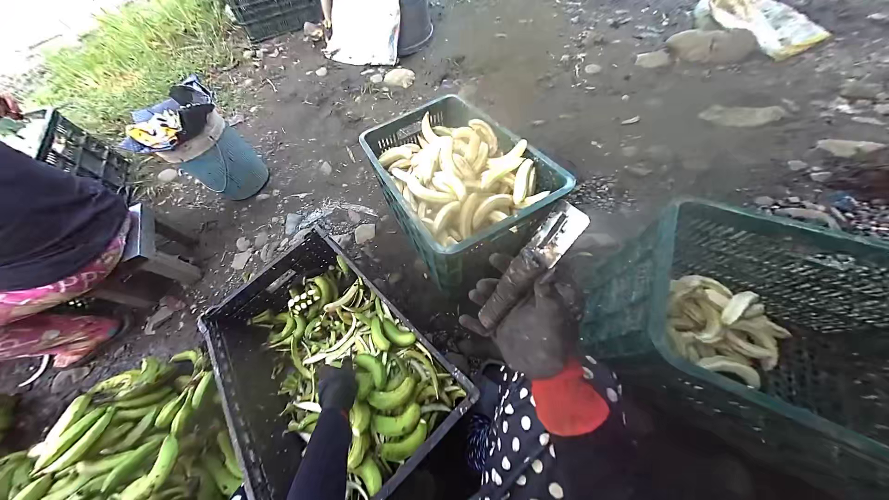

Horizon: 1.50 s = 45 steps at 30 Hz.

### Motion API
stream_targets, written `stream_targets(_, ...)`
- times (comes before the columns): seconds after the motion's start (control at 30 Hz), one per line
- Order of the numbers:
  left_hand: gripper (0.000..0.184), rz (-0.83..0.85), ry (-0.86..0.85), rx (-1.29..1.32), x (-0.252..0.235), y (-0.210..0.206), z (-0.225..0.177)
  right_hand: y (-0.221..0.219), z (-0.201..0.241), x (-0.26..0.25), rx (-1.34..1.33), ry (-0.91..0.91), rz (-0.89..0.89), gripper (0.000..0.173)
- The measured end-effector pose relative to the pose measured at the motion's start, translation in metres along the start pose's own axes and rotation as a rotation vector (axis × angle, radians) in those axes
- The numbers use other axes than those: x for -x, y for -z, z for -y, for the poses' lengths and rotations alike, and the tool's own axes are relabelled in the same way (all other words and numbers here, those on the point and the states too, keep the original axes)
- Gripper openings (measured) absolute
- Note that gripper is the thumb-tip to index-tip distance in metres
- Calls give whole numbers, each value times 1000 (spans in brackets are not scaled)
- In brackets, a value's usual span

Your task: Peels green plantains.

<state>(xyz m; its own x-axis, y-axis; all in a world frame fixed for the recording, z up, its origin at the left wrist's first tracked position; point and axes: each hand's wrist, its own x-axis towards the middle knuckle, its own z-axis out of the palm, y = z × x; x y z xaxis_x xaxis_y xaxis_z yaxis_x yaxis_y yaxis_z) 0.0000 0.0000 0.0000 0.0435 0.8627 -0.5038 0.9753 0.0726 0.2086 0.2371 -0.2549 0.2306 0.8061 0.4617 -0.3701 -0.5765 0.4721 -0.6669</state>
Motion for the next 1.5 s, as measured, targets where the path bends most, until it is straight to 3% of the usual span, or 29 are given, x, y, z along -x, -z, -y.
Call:
stream_targets(0.07, 55, 85, -23, 374, 42, 47, -6, 1, -3, -3, 54, -24, 2, 68)
stream_targets(0.13, 38, 138, -121, 930, 54, 66, 8, 2, -6, -4, 119, -42, 13, 68)
stream_targets(0.23, 41, 202, -321, 1599, 99, 108, 14, 8, -14, -7, 156, -77, 112, 75)
stream_targets(0.33, 54, 146, -509, 1869, 150, 146, 23, 2, -26, -4, 188, -81, 251, 80)
stream_targets(0.4, 63, 56, -594, 1750, 160, 165, 27, -9, -36, 4, 270, -36, 314, 71)
stream_targets(0.5, 45, 15, -609, 1432, 153, 186, 33, -25, -58, 27, 520, 59, 398, 53)
stream_targets(0.6, 54, 254, -571, 1394, 154, 198, 24, -25, -93, 46, 780, 27, 538, 59)
stream_targets(0.7, 54, 453, -571, 1407, 150, 195, 23, -37, -130, 58, 1172, 112, 662, 43)
stream_targets(0.77, 46, 391, -597, 1381, 149, 191, 24, -53, -149, 67, 1520, 148, 698, 42)
stream_targets(0.83, 41, 295, -640, 1357, 147, 187, 30, -65, -158, 83, 1701, 96, 739, 49)
stream_targets(1.03, 35, 262, -568, 1411, 158, 199, 41, -74, -162, 107, 1743, 263, 747, 54)
stream_targets(1.17, 43, 211, -659, 1289, 149, 188, 43, -112, -172, 94, 1755, 99, 591, 48)
stream_targets(1.27, 45, 320, -620, 1259, 155, 188, 34, -124, -188, 54, 1672, 44, 498, 45)
stream_targets(1.4, 46, 359, -542, 1456, 158, 205, 28, -125, -179, 40, 1506, 115, 519, 42)
stream_targets(1.5, 45, 307, -643, 1517, 145, 207, 35, -116, -169, 57, 1554, 169, 609, 42)
